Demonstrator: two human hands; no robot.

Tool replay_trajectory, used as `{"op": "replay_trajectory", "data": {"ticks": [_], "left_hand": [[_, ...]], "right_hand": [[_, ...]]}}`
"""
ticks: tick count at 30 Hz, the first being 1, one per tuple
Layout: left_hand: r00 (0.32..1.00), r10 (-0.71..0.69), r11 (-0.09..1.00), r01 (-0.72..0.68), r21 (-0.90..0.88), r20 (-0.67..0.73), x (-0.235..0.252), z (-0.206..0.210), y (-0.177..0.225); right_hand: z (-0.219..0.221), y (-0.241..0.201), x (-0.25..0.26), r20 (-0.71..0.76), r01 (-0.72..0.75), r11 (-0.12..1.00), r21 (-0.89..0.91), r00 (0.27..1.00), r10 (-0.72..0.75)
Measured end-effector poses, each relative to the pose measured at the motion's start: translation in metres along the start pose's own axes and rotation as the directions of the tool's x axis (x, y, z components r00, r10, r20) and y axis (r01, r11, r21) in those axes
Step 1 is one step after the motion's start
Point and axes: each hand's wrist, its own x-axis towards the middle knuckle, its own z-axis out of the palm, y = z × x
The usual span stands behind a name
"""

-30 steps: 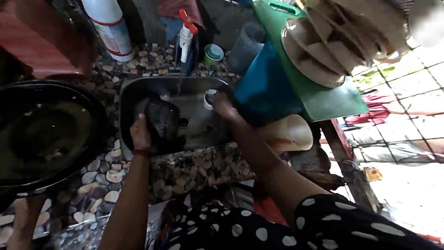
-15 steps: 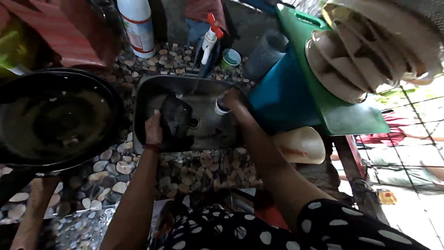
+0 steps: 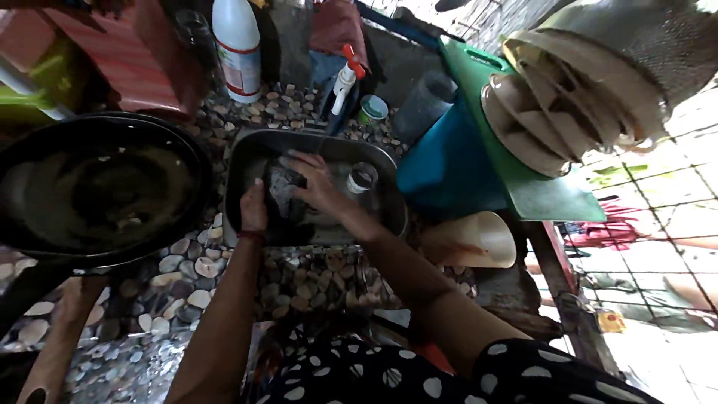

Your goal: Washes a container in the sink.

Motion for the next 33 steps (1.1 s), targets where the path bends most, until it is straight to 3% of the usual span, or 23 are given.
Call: {"op": "replay_trajectory", "data": {"ticks": [2, 4, 5, 7, 11, 13, 14, 17, 19, 21, 22, 25, 29, 32, 33], "left_hand": [[0.999, -0.011, 1.000, 0.012, 0.009, -0.033, 0.000, -0.001, 0.001], [0.998, 0.002, 1.000, -0.001, 0.013, -0.055, 0.003, -0.001, 0.000], [0.999, 0.011, 1.000, -0.010, 0.018, -0.053, 0.003, -0.001, 0.000], [0.998, 0.021, 1.000, -0.020, 0.024, -0.052, 0.002, -0.001, -0.001], [0.994, -0.003, 0.996, 0.013, 0.087, -0.113, 0.001, -0.003, 0.002], [0.990, 0.002, 0.986, 0.022, 0.165, -0.143, 0.002, -0.003, 0.003], [0.987, 0.005, 0.979, 0.028, 0.201, -0.162, 0.003, -0.003, 0.005], [0.988, -0.007, 0.946, 0.056, 0.319, -0.153, 0.001, -0.006, 0.010], [0.989, -0.007, 0.931, 0.059, 0.360, -0.145, 0.001, -0.006, 0.011], [0.987, -0.002, 0.922, 0.065, 0.382, -0.161, 0.002, -0.003, 0.011], [0.986, 0.001, 0.917, 0.066, 0.394, -0.167, 0.002, -0.003, 0.011], [0.989, 0.008, 0.895, 0.060, 0.442, -0.149, 0.003, -0.003, 0.013], [0.984, 0.011, 0.868, 0.078, 0.491, -0.176, 0.005, 0.001, 0.013], [0.978, 0.020, 0.859, 0.091, 0.504, -0.209, 0.005, 0.000, 0.017], [0.981, 0.020, 0.854, 0.083, 0.513, -0.193, 0.003, 0.000, 0.019]], "right_hand": [[-0.023, -0.001, -0.016, 0.175, -0.253, 0.966, -0.049, 0.950, 0.258], [-0.017, 0.015, -0.030, 0.511, -0.355, 0.917, -0.180, 0.763, 0.395], [0.003, 0.028, -0.037, 0.645, -0.321, 0.924, -0.205, 0.666, 0.375], [0.046, 0.043, -0.049, 0.790, -0.268, 0.950, -0.163, 0.542, 0.288], [0.056, 0.032, -0.055, 0.839, -0.416, 0.904, -0.097, 0.455, 0.300], [0.041, 0.042, -0.060, 0.817, -0.490, 0.872, -0.006, 0.500, 0.286], [0.027, 0.044, -0.061, 0.764, -0.536, 0.842, 0.061, 0.568, 0.306], [-0.017, 0.028, -0.055, 0.392, -0.589, 0.745, 0.313, 0.795, 0.463], [-0.023, 0.011, -0.031, 0.068, -0.488, 0.787, 0.377, 0.862, 0.502], [-0.008, 0.000, -0.005, -0.165, -0.322, 0.907, 0.270, 0.913, 0.373], [0.004, -0.006, 0.003, -0.214, -0.235, 0.959, 0.158, 0.940, 0.266], [0.042, -0.013, 0.019, -0.177, -0.008, 0.995, -0.096, 0.984, -0.009], [0.041, -0.002, 0.050, 0.027, -0.258, 0.965, 0.055, 0.966, 0.257], [0.053, -0.016, 0.047, -0.081, -0.112, 0.993, -0.026, 0.991, 0.110], [0.050, -0.016, 0.049, -0.060, -0.146, 0.989, -0.029, 0.988, 0.144]]}}
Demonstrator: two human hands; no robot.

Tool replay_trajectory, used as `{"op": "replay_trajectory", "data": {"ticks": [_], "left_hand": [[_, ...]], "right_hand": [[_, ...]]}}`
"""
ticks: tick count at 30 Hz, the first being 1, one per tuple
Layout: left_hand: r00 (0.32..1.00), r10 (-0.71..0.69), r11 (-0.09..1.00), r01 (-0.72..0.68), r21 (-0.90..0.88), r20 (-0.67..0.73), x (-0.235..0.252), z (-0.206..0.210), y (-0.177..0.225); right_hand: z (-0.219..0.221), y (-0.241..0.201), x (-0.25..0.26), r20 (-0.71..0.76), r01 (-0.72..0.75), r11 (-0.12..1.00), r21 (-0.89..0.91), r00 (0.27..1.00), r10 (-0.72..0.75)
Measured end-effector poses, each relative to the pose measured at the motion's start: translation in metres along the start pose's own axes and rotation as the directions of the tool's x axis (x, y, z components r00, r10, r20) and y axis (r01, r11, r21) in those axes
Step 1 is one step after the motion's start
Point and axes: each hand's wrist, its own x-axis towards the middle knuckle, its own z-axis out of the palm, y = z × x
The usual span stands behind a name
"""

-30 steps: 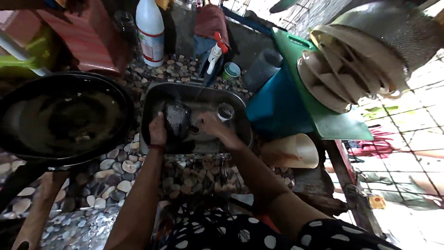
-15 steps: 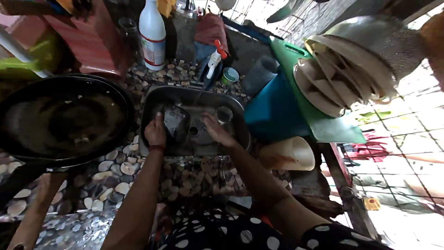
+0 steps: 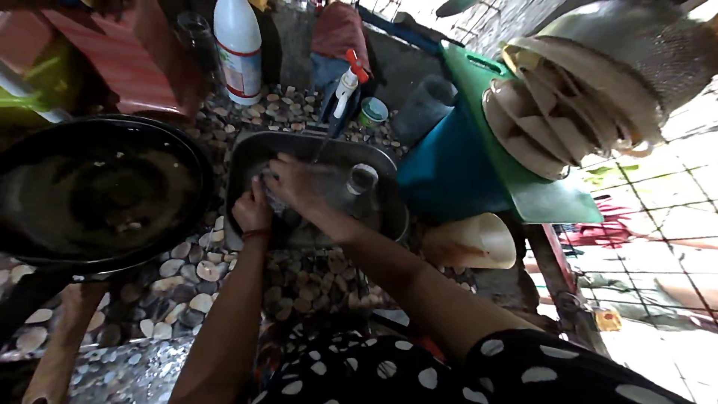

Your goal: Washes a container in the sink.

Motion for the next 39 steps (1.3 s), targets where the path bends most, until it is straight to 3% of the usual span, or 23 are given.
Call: {"op": "replay_trajectory", "data": {"ticks": [3, 4, 7, 8, 11, 12, 15, 16, 19, 20, 23, 26, 27, 30, 31, 34, 35, 38, 39], "left_hand": [[1.000, -0.008, 1.000, 0.008, 0.013, 0.019, -0.002, 0.002, 0.001], [1.000, -0.024, 1.000, 0.024, 0.009, 0.011, 0.000, 0.001, 0.002], [0.998, -0.046, 0.999, 0.046, -0.001, -0.033, 0.005, 0.001, 0.000], [0.999, -0.040, 0.999, 0.040, 0.008, -0.022, 0.005, 0.001, -0.001], [1.000, -0.013, 0.998, 0.012, 0.062, 0.025, 0.002, 0.002, 0.001], [0.999, -0.013, 0.998, 0.011, 0.062, 0.032, 0.001, 0.001, 0.001], [0.999, 0.033, 0.999, -0.033, 0.010, -0.005, 0.004, 0.004, -0.006], [0.998, 0.055, 0.998, -0.055, 0.004, -0.010, 0.004, 0.006, -0.008], [0.998, 0.066, 0.997, -0.066, 0.030, 0.001, 0.003, 0.007, -0.007], [0.998, 0.056, 0.998, -0.056, 0.033, -0.013, 0.005, 0.007, -0.007], [0.999, 0.047, 0.999, -0.047, 0.013, -0.015, 0.005, 0.007, -0.008], [0.998, 0.067, 0.998, -0.067, 0.011, 0.016, 0.007, 0.008, -0.008], [0.998, 0.068, 0.998, -0.068, 0.015, 0.018, 0.005, 0.007, -0.008], [0.995, 0.095, 0.995, -0.095, 0.004, -0.005, 0.011, 0.004, -0.012], [0.994, 0.109, 0.994, -0.109, 0.001, 0.006, 0.013, 0.004, -0.014], [0.994, 0.096, 0.995, -0.095, -0.013, 0.059, 0.018, 0.002, -0.015], [0.995, 0.080, 0.997, -0.079, -0.026, 0.061, 0.019, 0.001, -0.014], [0.992, 0.116, 0.992, -0.114, -0.045, 0.057, 0.020, 0.001, -0.017], [0.987, 0.144, 0.989, -0.141, -0.046, 0.067, 0.020, 0.002, -0.018]], "right_hand": [[-0.013, 0.020, 0.022, 0.156, -0.311, 0.949, 0.045, 0.941, 0.301], [-0.013, 0.020, 0.025, 0.159, -0.325, 0.944, 0.052, 0.936, 0.314], [-0.005, -0.004, 0.010, 0.059, -0.090, 0.996, 0.016, 0.994, 0.089], [-0.004, -0.004, 0.009, 0.046, -0.077, 0.997, 0.009, 0.996, 0.077], [-0.015, 0.021, 0.027, 0.115, -0.310, 0.950, -0.050, 0.943, 0.313], [-0.014, 0.023, 0.025, 0.106, -0.309, 0.949, -0.067, 0.943, 0.315], [-0.011, 0.007, 0.006, 0.042, -0.032, 0.994, -0.103, 0.998, 0.037], [-0.012, 0.009, 0.006, 0.058, -0.034, 0.995, -0.096, 0.998, 0.040], [-0.018, 0.035, 0.021, 0.128, -0.291, 0.952, -0.095, 0.945, 0.302], [-0.015, 0.033, 0.019, 0.076, -0.263, 0.960, -0.094, 0.960, 0.271], [-0.009, 0.010, -0.003, -0.003, 0.011, 0.997, -0.079, 1.000, -0.011], [-0.020, 0.029, 0.015, 0.129, -0.276, 0.961, 0.026, 0.954, 0.271], [-0.019, 0.033, 0.015, 0.122, -0.307, 0.952, 0.021, 0.945, 0.302], [-0.008, 0.013, 0.000, 0.024, -0.044, 0.999, -0.008, 0.999, 0.044], [-0.011, 0.013, -0.001, 0.050, -0.072, 0.997, 0.033, 0.996, 0.071], [-0.016, 0.044, 0.012, 0.124, -0.396, 0.913, 0.094, 0.915, 0.384], [-0.013, 0.045, 0.010, 0.082, -0.381, 0.919, 0.100, 0.924, 0.374], [-0.002, 0.024, -0.008, -0.074, 0.004, 0.998, 0.068, 0.997, 0.001], [-0.005, 0.026, -0.011, -0.053, 0.001, 0.994, 0.110, 0.999, 0.005]]}}
